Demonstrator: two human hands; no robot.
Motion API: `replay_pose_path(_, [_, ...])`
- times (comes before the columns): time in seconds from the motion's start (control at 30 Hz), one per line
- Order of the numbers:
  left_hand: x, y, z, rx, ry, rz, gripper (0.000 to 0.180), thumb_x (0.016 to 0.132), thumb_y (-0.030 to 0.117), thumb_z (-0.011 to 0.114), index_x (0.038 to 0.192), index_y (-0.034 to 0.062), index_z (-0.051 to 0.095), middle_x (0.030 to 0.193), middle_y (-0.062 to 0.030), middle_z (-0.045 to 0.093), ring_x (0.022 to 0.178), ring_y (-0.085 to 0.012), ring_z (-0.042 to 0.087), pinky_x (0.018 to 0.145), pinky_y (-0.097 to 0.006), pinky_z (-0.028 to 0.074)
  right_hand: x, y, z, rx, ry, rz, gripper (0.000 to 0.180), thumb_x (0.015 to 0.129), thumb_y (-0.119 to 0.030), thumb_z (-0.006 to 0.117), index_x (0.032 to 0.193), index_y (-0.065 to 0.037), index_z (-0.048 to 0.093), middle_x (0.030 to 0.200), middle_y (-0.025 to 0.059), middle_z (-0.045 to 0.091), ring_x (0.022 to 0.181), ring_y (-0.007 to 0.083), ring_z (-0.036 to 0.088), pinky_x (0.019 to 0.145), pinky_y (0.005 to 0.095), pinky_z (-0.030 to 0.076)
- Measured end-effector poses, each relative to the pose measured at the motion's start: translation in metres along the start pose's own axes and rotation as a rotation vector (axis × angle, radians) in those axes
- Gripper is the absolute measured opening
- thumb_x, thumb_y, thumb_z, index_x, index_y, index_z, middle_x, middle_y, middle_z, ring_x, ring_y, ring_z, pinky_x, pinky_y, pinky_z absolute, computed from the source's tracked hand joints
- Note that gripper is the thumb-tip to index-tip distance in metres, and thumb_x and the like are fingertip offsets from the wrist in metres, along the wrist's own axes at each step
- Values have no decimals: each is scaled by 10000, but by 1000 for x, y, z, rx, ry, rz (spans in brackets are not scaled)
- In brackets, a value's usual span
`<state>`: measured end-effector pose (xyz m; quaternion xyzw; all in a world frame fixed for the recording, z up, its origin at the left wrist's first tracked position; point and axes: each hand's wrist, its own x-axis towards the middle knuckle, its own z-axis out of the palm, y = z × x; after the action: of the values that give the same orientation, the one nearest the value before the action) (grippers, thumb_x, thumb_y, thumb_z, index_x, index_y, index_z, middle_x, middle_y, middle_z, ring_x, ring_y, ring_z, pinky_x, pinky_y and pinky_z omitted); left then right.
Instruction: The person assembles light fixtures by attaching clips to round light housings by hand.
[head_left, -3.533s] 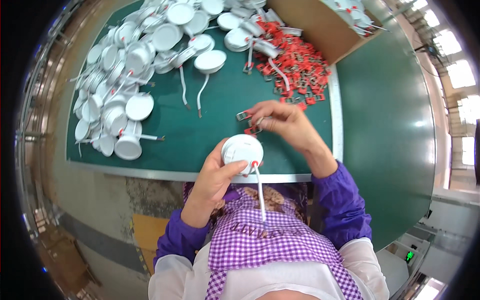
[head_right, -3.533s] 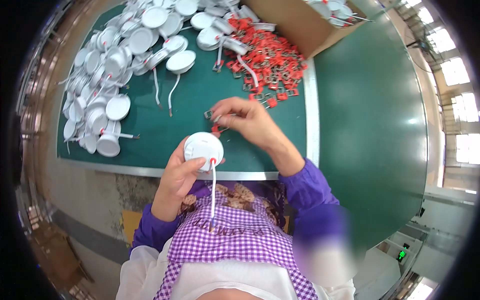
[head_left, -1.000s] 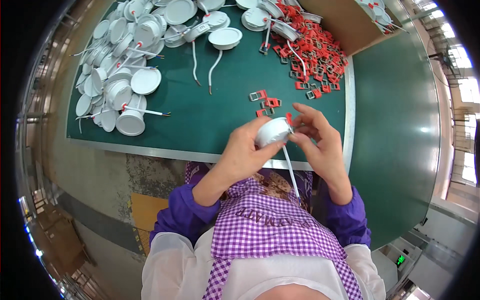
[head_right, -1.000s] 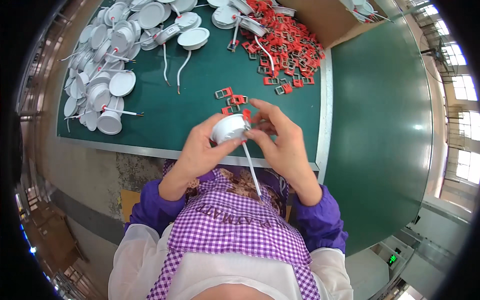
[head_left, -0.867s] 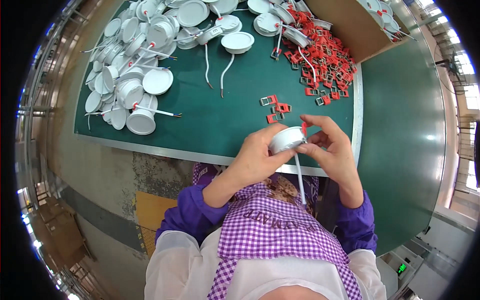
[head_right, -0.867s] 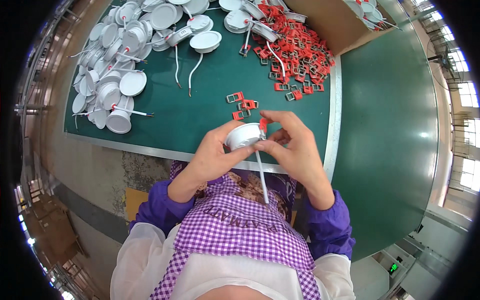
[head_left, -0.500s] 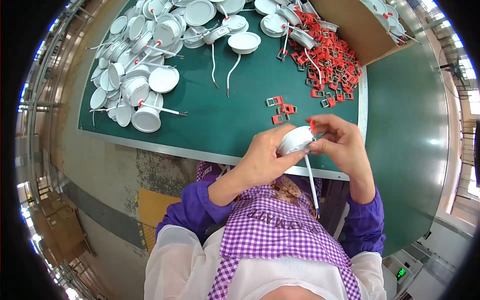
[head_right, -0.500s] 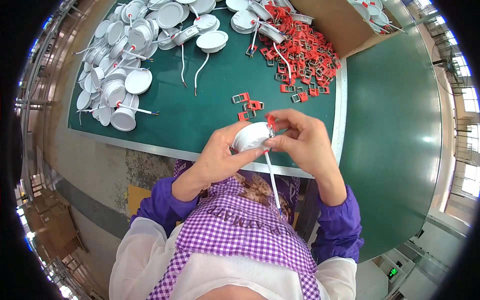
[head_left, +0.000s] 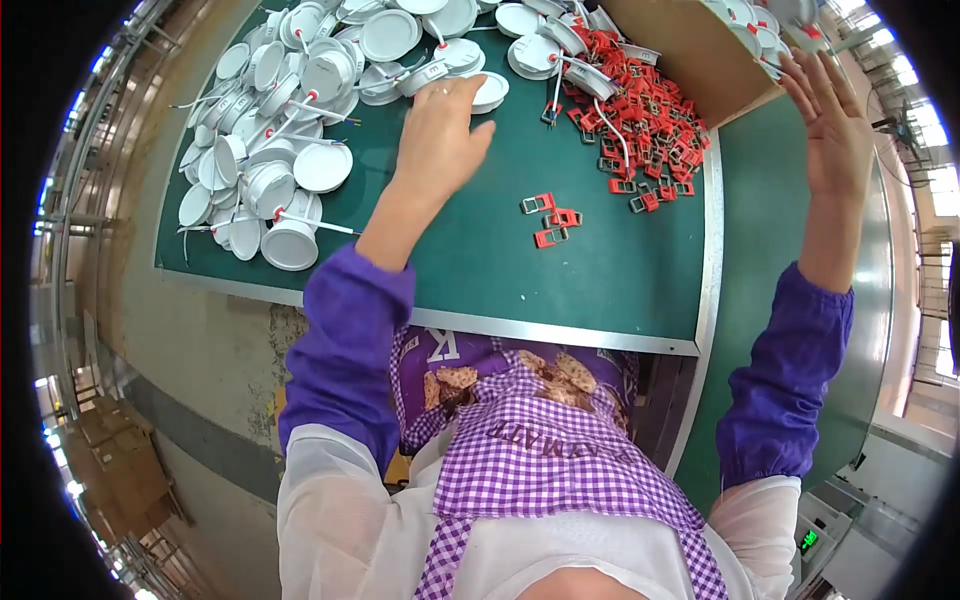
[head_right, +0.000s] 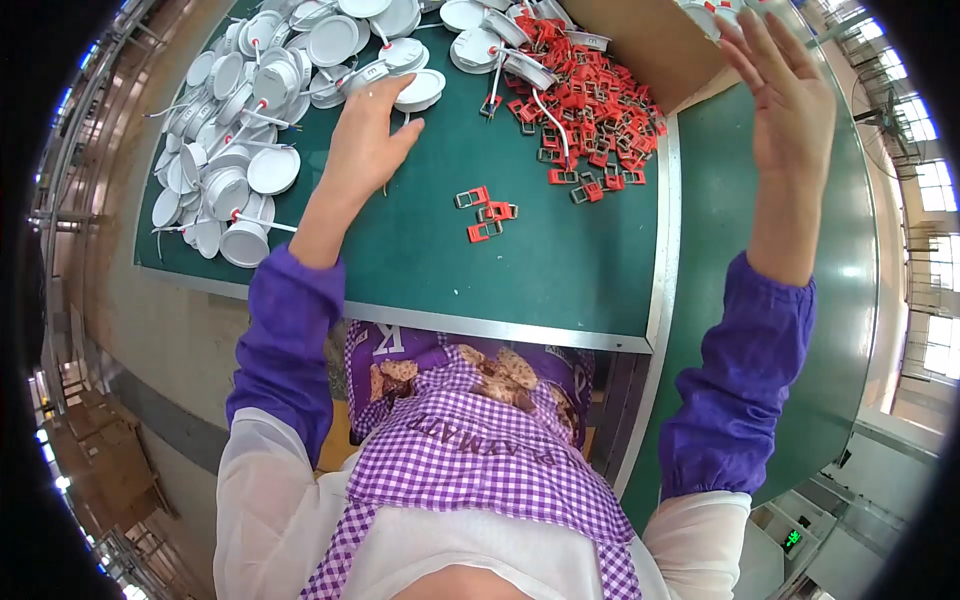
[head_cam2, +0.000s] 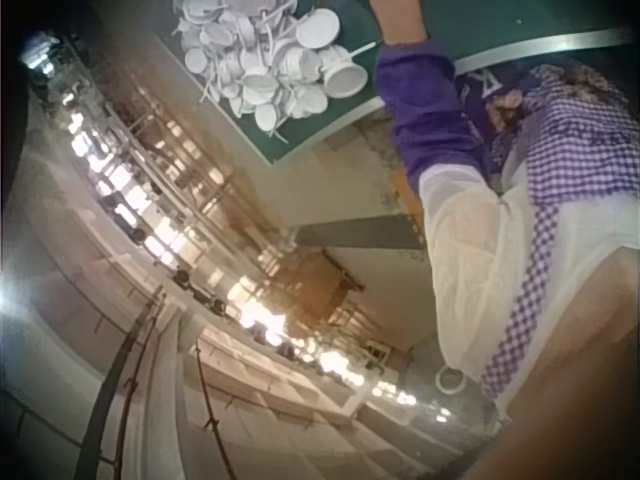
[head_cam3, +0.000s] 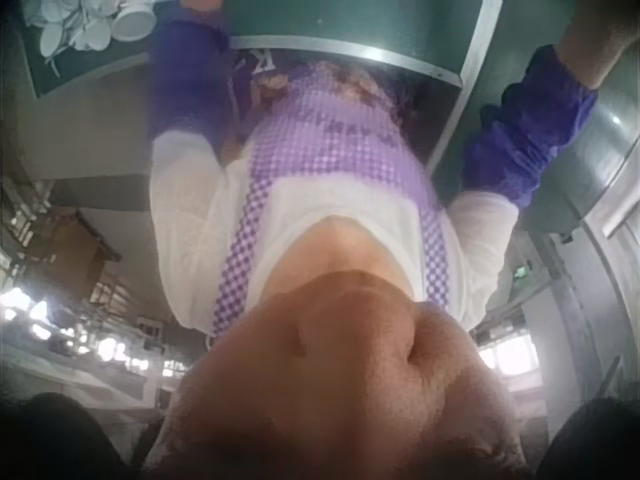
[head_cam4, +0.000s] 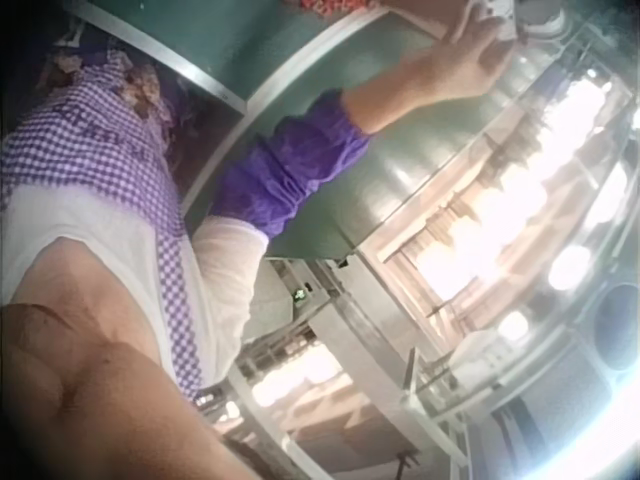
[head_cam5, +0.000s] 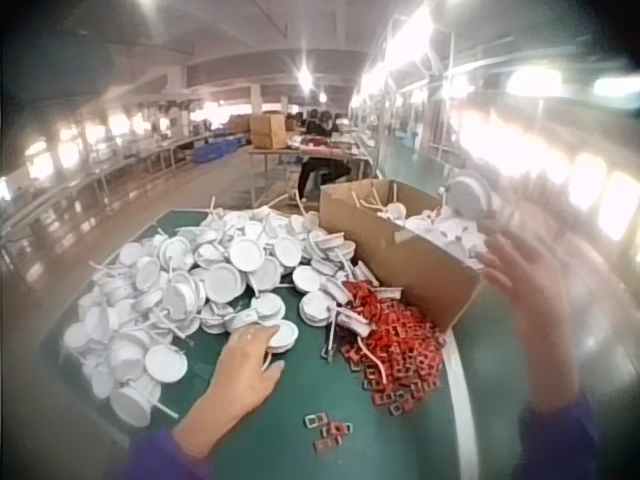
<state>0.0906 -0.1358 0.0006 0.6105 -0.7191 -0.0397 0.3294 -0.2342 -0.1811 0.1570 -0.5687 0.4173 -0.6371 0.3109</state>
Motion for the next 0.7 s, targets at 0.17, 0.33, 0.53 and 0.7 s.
replay_pose_path(0.17, [22,-19,37,375,73,118,460,780,106,661,1232,60,592,1219,-137,606,1177,-312,534,957,-455,442,-90,33,62,-479,-601,119,127,845,-143,684,913,-40,718,790,70,686,673,136,648,620,296,513])
replay_pose_path(0.33, [26,-23,43,439,50,177,312,827,89,571,1130,58,639,1092,-134,665,1097,-283,584,876,-410,448,-167,86,104,-940,-766,-217,171,787,-163,706,791,-19,613,839,129,593,818,309,626,694,423,528])
replay_pose_path(0.53, [-2,22,-7,-21,242,-6,285,819,56,623,1103,33,635,943,-146,697,871,-259,675,780,-375,508,-178,90,114,-1068,-831,-401,80,716,-44,629,794,-37,612,831,127,617,836,282,642,673,374,530])
replay_pose_path(0.7, [-50,31,-28,-1387,42,-497,280,942,80,581,1207,-8,564,1093,-112,670,985,-195,668,808,-325,555,-179,88,122,-1170,-888,-404,59,735,2,597,784,-30,594,828,137,624,823,284,653,689,363,544])
